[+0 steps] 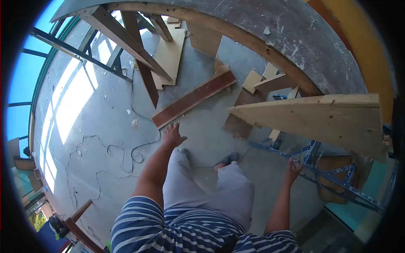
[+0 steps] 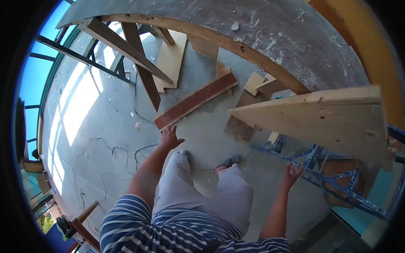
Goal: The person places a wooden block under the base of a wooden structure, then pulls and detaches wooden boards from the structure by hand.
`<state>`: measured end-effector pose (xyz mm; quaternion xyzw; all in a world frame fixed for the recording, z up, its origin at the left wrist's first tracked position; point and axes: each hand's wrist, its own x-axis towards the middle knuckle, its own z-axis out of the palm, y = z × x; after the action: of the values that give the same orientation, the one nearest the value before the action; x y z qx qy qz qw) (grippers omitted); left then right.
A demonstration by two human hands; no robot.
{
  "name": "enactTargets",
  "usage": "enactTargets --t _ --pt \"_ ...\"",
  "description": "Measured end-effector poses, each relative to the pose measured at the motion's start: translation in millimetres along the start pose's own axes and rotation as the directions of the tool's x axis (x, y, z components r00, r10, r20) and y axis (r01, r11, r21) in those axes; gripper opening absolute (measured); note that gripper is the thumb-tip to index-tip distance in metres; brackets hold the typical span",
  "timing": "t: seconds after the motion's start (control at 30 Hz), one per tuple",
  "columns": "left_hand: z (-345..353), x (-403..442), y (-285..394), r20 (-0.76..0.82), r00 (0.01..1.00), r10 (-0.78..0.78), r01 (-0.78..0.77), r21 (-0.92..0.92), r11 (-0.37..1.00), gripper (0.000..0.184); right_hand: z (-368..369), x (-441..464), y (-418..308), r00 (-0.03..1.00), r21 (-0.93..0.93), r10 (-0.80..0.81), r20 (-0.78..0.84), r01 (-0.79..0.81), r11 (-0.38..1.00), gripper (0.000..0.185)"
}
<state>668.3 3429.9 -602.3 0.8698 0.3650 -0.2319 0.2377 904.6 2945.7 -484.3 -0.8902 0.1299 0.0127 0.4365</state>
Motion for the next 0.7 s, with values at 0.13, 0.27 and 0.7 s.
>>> enactTargets --t 0.13,0.27,0.7 --pt "76 88 -58 -0.014 0.991 -0.136 0.137 0.068 0.988 0.099 95 21 -3 0.988 0.224 -0.152 0.014 0.145 0.964 0.087" --pt "109 163 -81 -0.055 0.989 -0.139 0.146 0.172 0.974 0.112 154 54 -4 0.943 0.32 -0.306 -0.133 0.333 0.887 0.081" --pt "167 293 -109 0.01 1.0 -0.027 0.023 0.318 0.948 0.131 177 77 8 0.866 0.065 -0.415 -0.279 0.448 0.892 0.083"
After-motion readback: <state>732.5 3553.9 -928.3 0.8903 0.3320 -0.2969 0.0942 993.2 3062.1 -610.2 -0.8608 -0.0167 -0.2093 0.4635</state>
